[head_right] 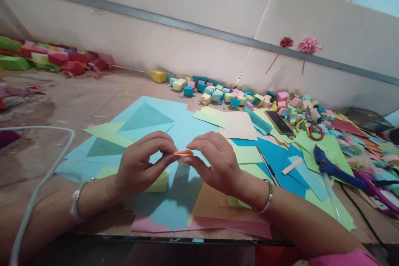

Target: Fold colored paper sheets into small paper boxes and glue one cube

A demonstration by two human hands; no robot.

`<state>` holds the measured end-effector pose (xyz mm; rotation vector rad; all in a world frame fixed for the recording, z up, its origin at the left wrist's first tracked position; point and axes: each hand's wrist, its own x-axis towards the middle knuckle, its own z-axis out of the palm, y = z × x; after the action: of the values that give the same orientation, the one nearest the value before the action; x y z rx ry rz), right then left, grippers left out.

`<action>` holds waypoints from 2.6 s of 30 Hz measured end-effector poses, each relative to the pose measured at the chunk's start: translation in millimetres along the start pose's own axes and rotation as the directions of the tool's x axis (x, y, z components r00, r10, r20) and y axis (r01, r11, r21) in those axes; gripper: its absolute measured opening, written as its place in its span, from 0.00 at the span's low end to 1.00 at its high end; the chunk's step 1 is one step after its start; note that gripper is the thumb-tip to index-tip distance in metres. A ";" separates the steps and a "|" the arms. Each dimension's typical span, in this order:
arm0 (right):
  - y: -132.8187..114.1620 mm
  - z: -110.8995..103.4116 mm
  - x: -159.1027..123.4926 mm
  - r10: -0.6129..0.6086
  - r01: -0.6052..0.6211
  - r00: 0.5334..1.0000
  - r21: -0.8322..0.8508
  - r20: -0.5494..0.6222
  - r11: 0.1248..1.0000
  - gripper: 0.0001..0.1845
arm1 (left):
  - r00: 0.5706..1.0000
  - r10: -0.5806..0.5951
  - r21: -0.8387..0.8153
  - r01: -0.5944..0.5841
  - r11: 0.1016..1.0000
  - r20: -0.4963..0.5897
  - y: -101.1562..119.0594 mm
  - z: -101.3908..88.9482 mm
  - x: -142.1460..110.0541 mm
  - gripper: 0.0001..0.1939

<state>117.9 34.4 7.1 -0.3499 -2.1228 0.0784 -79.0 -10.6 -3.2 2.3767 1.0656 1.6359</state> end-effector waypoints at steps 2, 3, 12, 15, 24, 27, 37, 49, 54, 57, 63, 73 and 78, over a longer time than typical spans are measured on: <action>-0.1 0.0 0.9 0.040 -0.040 0.999 0.031 0.001 0.999 0.10 | 1.000 0.018 0.000 -0.018 1.000 0.001 -0.5 0.5 0.2 0.05; -0.2 0.0 1.1 0.050 -0.050 0.999 0.040 0.007 0.998 0.10 | 1.000 0.026 0.001 -0.026 1.000 0.002 -0.7 0.6 0.4 0.05; -4.0 -4.8 -0.8 -0.007 0.007 1.000 0.026 0.013 1.000 0.04 | 0.996 0.075 -0.056 -0.073 0.996 0.051 -2.4 0.3 0.9 0.05; -3.5 -6.9 -0.3 -0.035 0.034 0.999 0.014 0.019 0.999 0.05 | 0.995 0.085 -0.047 -0.083 0.995 0.043 -2.1 -0.1 0.7 0.04; -10.2 -4.4 2.7 -0.125 0.143 0.987 -0.209 0.096 0.967 0.07 | 0.966 0.250 0.125 -0.257 0.958 0.073 0.4 -2.7 2.2 0.05; -8.9 -4.3 2.1 -0.105 0.130 0.991 -0.355 0.087 0.926 0.08 | 0.968 0.249 0.216 -0.249 0.944 0.028 1.3 -3.4 2.5 0.02; 20.5 12.6 -4.5 0.673 -0.598 0.737 0.402 -0.066 0.694 0.07 | 0.920 -0.204 -0.083 0.244 0.966 0.334 -11.1 7.8 -4.4 0.07; 5.0 25.3 -18.8 0.400 -0.410 0.912 0.171 0.090 0.896 0.05 | 0.720 -0.625 -0.462 0.684 0.565 0.301 -13.8 11.4 -0.9 0.10; 4.1 25.7 -19.5 -0.034 0.044 0.999 -0.250 0.042 0.967 0.09 | 0.719 -0.619 -0.512 0.678 0.526 0.316 -14.5 14.0 -0.9 0.09; 4.1 26.5 -19.0 -0.155 0.179 0.984 -0.469 0.091 0.865 0.14 | 0.700 -0.586 -0.501 0.708 0.498 0.407 -13.5 14.8 -5.5 0.14; 3.8 26.1 -17.2 -0.221 0.273 0.962 -0.549 0.160 0.790 0.15 | 0.756 -0.451 -0.621 0.651 0.437 0.475 -14.5 19.6 -17.3 0.19; 0.5 15.8 -11.9 -0.186 0.201 0.980 -0.350 0.074 0.915 0.06 | 0.897 -0.328 -0.261 0.407 0.875 0.298 -27.3 16.0 -9.0 0.17; -5.2 -18.1 9.7 -0.028 0.001 0.993 -0.231 -0.116 0.973 0.07 | 0.946 -0.106 -0.072 0.134 0.988 0.308 -35.9 8.5 -8.2 0.23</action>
<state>126.9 30.7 25.9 -0.4645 -2.0198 -0.1952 -91.3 14.6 -28.5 2.3512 1.0286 1.2021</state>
